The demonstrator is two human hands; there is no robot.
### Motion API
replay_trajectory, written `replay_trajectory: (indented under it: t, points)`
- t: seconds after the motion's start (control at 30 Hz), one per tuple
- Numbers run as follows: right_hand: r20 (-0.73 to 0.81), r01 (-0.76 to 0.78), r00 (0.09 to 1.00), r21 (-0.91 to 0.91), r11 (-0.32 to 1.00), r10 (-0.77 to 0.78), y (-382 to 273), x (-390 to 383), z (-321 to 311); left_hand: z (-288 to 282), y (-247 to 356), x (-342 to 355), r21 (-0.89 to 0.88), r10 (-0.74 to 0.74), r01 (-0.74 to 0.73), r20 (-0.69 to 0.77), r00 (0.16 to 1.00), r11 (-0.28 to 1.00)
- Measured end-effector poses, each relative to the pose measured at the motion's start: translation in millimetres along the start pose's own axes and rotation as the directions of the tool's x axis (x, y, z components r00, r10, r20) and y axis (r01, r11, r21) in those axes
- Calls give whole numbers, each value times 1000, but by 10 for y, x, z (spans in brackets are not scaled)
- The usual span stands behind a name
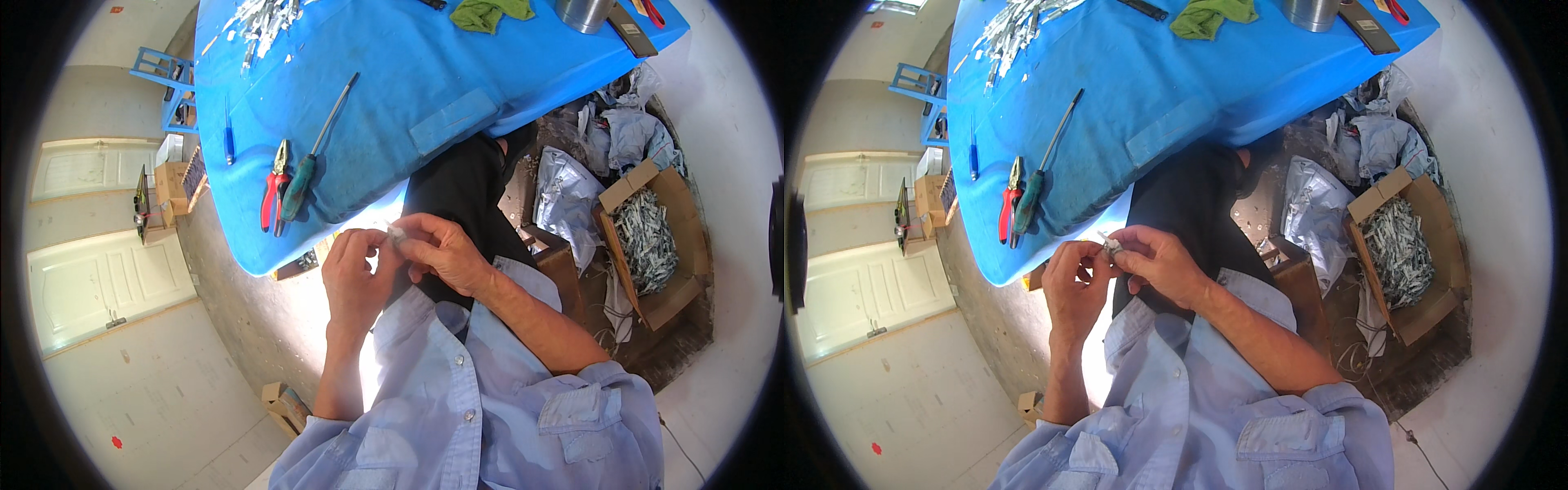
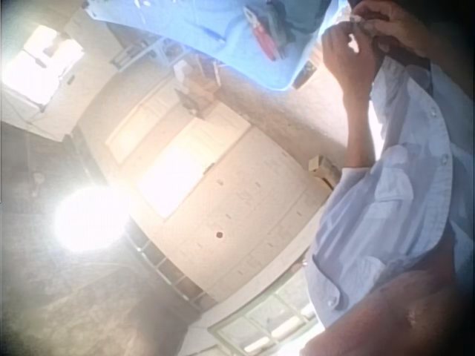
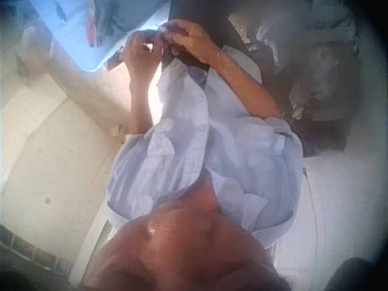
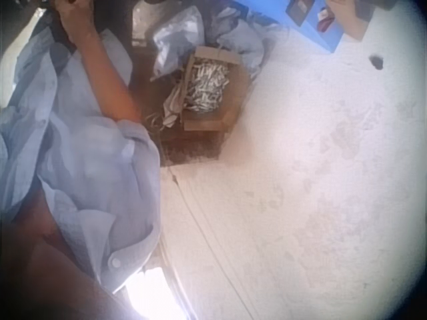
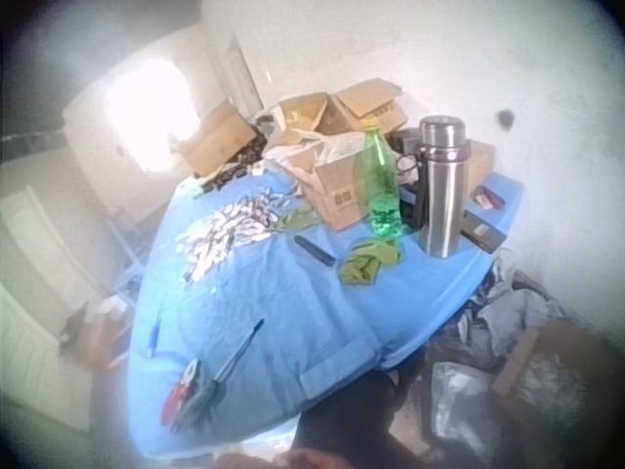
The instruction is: The person uses pliers and a screwdriver to disassemble and adjust small metal nozzle components on a blue table, handling the items one at a time.
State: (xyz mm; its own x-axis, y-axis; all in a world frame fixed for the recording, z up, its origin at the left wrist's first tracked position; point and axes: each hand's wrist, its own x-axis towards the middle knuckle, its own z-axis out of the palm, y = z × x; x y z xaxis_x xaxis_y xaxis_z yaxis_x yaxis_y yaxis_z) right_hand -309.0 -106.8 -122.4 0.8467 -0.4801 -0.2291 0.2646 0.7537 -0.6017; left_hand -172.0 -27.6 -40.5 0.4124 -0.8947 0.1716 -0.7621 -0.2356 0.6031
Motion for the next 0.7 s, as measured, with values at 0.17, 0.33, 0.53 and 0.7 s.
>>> replay_trajectory:
  t: [0.17,0.33,0.53,0.7]
  points:
    - [-14,-1,1000,2,1000,1,-14,-2,34,44,-18,-39,41,-5,6,-20,1000,999]
    - [-19,3,1000,-10,1000,-3,1,10,29,19,7,-27,32,-40,40,-7,999,999]
    - [-69,-7,998,-69,998,2,-34,-11,95,38,0,-68,-75,-153,153,7,988,985]
    - [-182,50,983,100,994,-31,-20,-14,92,-46,-139,-31,-20,-185,184,-83,979,983]
